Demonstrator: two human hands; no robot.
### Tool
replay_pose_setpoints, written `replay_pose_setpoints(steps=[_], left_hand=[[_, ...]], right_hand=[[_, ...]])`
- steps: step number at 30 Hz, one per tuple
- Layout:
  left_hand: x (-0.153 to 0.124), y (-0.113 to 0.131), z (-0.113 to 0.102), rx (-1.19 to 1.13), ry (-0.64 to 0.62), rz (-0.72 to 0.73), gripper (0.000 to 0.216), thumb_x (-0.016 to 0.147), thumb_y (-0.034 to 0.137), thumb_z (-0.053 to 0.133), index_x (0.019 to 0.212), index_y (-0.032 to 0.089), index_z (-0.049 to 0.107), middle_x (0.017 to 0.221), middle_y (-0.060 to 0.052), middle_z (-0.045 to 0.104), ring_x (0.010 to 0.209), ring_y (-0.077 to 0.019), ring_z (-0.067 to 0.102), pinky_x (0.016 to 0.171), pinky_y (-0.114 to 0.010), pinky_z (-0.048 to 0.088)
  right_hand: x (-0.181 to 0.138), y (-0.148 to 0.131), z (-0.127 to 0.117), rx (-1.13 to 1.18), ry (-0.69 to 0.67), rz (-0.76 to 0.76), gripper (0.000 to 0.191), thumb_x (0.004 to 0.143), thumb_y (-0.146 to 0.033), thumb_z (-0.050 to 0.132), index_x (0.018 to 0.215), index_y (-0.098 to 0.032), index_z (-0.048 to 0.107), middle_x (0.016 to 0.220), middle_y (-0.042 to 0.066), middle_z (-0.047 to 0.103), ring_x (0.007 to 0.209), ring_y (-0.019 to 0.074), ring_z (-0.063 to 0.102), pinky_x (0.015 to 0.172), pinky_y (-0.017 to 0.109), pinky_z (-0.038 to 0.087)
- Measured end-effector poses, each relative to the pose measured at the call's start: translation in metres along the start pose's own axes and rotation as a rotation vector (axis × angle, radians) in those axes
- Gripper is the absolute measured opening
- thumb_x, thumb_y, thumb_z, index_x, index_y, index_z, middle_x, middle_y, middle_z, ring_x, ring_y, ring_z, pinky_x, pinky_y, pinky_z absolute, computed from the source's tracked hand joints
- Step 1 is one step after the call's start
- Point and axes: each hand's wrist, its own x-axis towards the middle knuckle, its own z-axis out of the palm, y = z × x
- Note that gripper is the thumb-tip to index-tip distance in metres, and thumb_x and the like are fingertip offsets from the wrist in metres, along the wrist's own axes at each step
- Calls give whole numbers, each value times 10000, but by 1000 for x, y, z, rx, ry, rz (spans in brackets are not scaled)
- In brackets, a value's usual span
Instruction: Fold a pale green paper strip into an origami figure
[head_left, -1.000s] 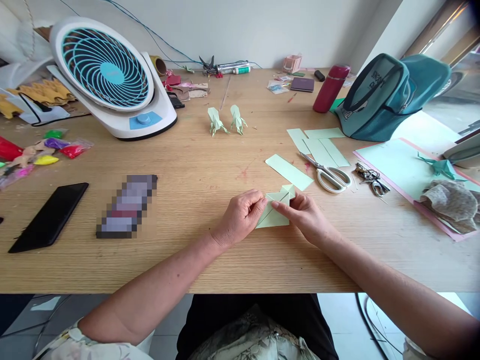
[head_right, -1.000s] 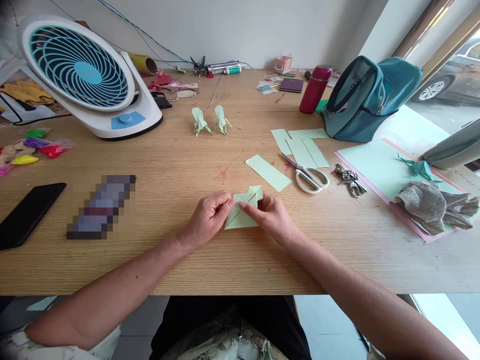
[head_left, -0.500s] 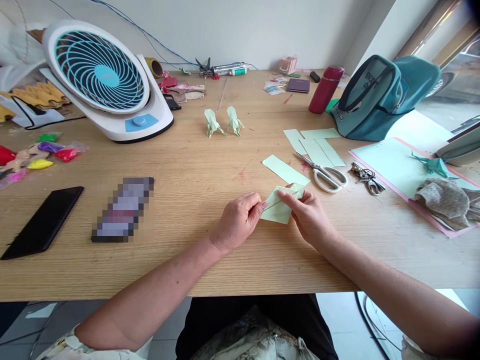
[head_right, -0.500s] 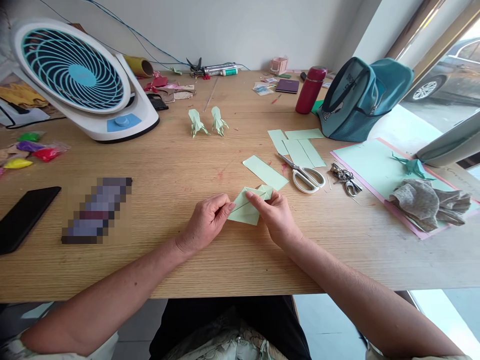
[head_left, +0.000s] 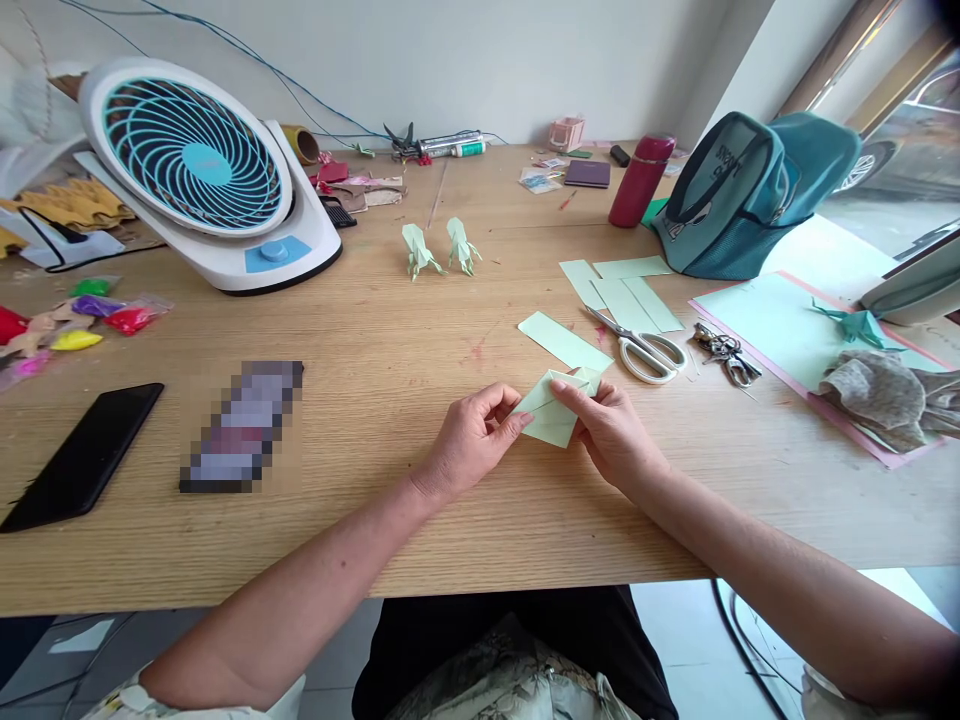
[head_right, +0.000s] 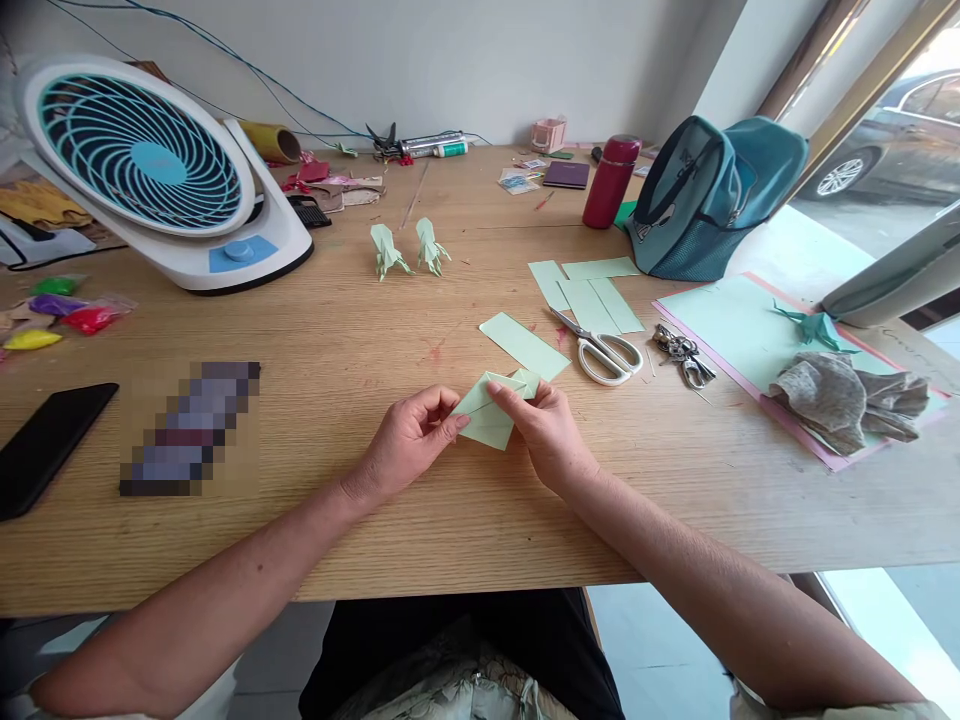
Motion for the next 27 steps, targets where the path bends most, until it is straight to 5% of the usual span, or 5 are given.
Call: replay_pose_setpoints(steps=[5, 11, 17, 22, 27], left_hand=[[4, -1, -3, -103, -14, -82, 209, 893, 353, 652, 821, 165, 595, 655, 43, 497, 589, -82, 432, 554, -206, 364], [6, -4, -8, -217, -66, -58, 259, 922, 322, 628, 1149, 200, 601, 666, 65, 437, 579, -81, 441, 549, -203, 381], [5, 0, -9, -190, -54, -35, 155, 939, 292, 570, 1055, 198, 610, 670, 59, 425, 559, -79, 415, 530, -206, 381], [5, -1, -9, -194, -33, -75, 130, 911, 286, 581, 974, 180, 622, 669, 46, 457, 553, -77, 415, 510, -203, 374], [4, -3, -6, -267, -63, -145, 176, 911, 333, 590, 995, 181, 614, 666, 55, 442, 520, -71, 412, 457, -188, 377]], right_hand=[[1, -1, -7, -74, -59, -54, 411, 634, -435, 886, 830, -214, 601, 721, -39, 586, 649, 116, 517, 602, 250, 433], [4, -1, -20, -302, -59, -143, 513, 759, -448, 800, 1179, -275, 563, 788, -35, 589, 712, 148, 564, 648, 278, 461], [4, 0, -24, -461, -150, -266, 415, 861, -455, 696, 1195, -270, 534, 897, 11, 646, 782, 176, 621, 659, 303, 500], [-8, -8, -47, -991, -6, -835, 260, 931, -250, 601, 1189, -265, 581, 1190, 92, 643, 1106, 257, 605, 840, 415, 529], [-21, -11, -59, -1476, -263, -1184, 364, 903, -161, 650, 1249, -232, 564, 1189, 120, 662, 1007, 255, 634, 838, 429, 518]])
